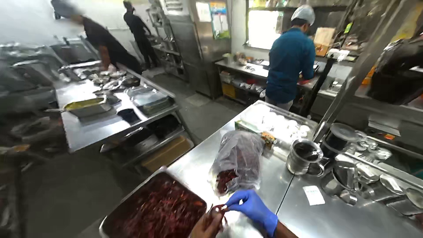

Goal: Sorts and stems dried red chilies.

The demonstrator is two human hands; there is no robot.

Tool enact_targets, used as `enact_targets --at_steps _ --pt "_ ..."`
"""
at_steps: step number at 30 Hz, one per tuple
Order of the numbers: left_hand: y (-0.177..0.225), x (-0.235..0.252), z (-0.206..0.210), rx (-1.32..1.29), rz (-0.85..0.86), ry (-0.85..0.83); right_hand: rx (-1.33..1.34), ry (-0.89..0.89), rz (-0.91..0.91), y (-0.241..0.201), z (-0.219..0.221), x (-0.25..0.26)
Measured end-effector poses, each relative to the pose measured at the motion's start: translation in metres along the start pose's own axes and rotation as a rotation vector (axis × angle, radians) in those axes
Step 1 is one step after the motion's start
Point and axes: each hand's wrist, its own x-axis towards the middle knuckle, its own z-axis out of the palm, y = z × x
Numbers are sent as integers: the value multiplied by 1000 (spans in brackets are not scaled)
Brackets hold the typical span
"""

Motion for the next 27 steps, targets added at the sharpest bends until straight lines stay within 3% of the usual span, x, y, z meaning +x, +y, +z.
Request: enact_targets --at_steps 6,12,21,27 --pt "1 2 7 -104 27 82 -110 -25 160 -17 1 1" --pt "3 0 11 -112 27 93 -113 62 133 -17 6 -2" --pt "4 -1 5 -431 -203 27 37 20 161 -18 2 -1" --pt "4 -3 4 -389 -205 53 4 -1 186 -19 1 -2"
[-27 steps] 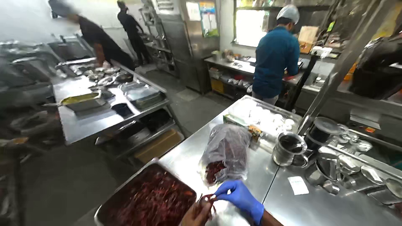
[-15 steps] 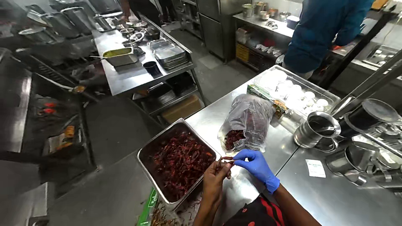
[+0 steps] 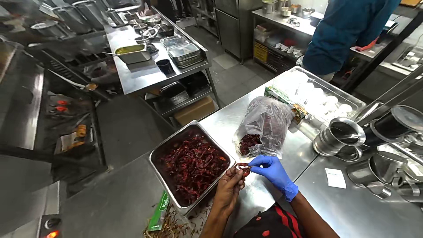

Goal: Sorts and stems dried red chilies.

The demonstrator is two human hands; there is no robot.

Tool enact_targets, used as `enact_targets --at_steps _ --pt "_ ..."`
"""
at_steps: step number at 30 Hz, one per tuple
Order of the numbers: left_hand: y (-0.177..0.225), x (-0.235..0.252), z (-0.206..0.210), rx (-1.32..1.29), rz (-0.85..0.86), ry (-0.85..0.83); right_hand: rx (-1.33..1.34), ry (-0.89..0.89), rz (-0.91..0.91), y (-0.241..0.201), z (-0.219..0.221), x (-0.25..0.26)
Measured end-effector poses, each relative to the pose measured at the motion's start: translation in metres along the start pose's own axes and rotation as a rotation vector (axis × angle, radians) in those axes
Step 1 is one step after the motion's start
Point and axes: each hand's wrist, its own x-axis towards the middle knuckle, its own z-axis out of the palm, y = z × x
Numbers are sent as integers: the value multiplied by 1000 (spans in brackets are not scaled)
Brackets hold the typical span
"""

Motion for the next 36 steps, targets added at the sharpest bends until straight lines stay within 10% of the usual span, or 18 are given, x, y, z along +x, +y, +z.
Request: enact_targets --at_steps 29,36 --pt "0 -5 -1 214 170 9 109 -205 97 1 0 0" --pt "-3 -6 1 235 139 -36 87 -33 99 -3 8 -1"
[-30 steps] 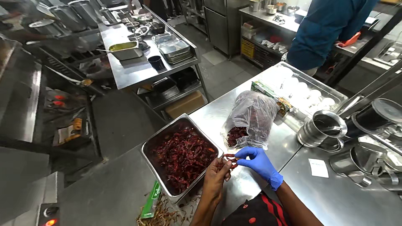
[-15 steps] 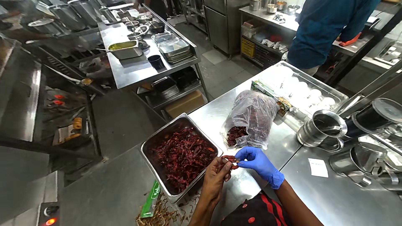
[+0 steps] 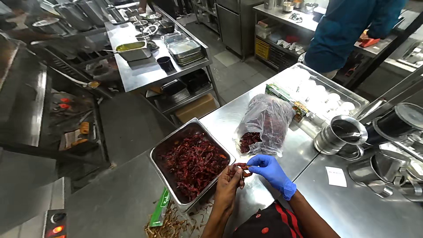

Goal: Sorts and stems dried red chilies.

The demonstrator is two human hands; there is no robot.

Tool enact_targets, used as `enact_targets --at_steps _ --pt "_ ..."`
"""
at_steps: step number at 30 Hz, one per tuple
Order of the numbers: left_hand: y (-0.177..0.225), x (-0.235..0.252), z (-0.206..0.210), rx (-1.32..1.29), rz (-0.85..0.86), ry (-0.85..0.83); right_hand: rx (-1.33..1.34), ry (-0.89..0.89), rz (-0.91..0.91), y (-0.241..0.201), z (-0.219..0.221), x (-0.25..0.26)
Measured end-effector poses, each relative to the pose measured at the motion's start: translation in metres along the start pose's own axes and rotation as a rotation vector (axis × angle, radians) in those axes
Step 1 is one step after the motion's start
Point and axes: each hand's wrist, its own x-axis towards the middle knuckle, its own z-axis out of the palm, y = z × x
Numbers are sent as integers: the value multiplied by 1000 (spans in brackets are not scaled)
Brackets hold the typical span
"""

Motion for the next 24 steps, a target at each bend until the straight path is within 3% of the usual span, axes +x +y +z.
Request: enact_targets --at_steps 3,6,8,10,13,17,21,24 --pt "-2 -3 3 157 94 65 -3 28 -7 2 1 0" --pt "0 -8 6 816 476 165 16 18 -30 6 2 -1" --pt "7 -6 7 1160 703 134 19 1 -45 8 4 0" --pt "8 -5 10 1260 643 -12 30 -1 -52 7 6 0" --pt "2 0 13 1030 337 -196 65 24 -56 7 7 1" --pt "-5 0 17 984 330 -152 72 55 -48 3 3 2" --pt "-2 -2 25 1212 371 -75 125 90 -18 10 7 1" --pt "0 -1 24 1317 394 -30 -58 53 -50 9 5 4"
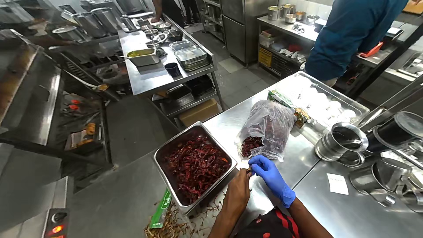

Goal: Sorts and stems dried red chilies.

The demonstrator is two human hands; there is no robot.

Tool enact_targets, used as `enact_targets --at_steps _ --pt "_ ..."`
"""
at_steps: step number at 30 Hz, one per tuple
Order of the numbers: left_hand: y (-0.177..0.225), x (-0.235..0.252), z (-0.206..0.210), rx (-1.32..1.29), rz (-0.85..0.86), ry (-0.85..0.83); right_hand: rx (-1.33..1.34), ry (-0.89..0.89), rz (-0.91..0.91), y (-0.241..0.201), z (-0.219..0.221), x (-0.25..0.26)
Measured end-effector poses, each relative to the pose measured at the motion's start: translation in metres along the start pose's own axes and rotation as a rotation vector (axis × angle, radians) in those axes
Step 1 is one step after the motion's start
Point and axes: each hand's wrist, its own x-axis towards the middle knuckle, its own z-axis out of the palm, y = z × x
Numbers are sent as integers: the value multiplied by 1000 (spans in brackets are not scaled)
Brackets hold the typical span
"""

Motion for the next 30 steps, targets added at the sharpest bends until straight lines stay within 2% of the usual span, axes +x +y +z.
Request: enact_targets --at_steps 3,7,9,13,15,18,23,27,30 --pt "2 -3 -3 108 30 21 -375 -55 -65 -5 -2 5" --pt "4 -5 -2 240 77 31 -484 -107 -70 -2 5 7" --pt "-1 -5 0 191 122 65 -396 -112 -68 -2 7 6" --pt "-10 -4 3 -129 190 173 179 -69 71 -6 26 -3" --pt "-11 -4 9 -245 188 259 359 -1 121 -6 38 -6" --pt "-9 -6 22 -353 157 391 483 82 159 -5 52 -7" --pt "-6 -4 30 -366 138 524 562 138 239 -12 62 -4" --pt "-12 1 29 -433 99 453 594 132 262 -4 60 1" --pt "-20 4 17 -458 27 247 512 69 230 7 51 3"
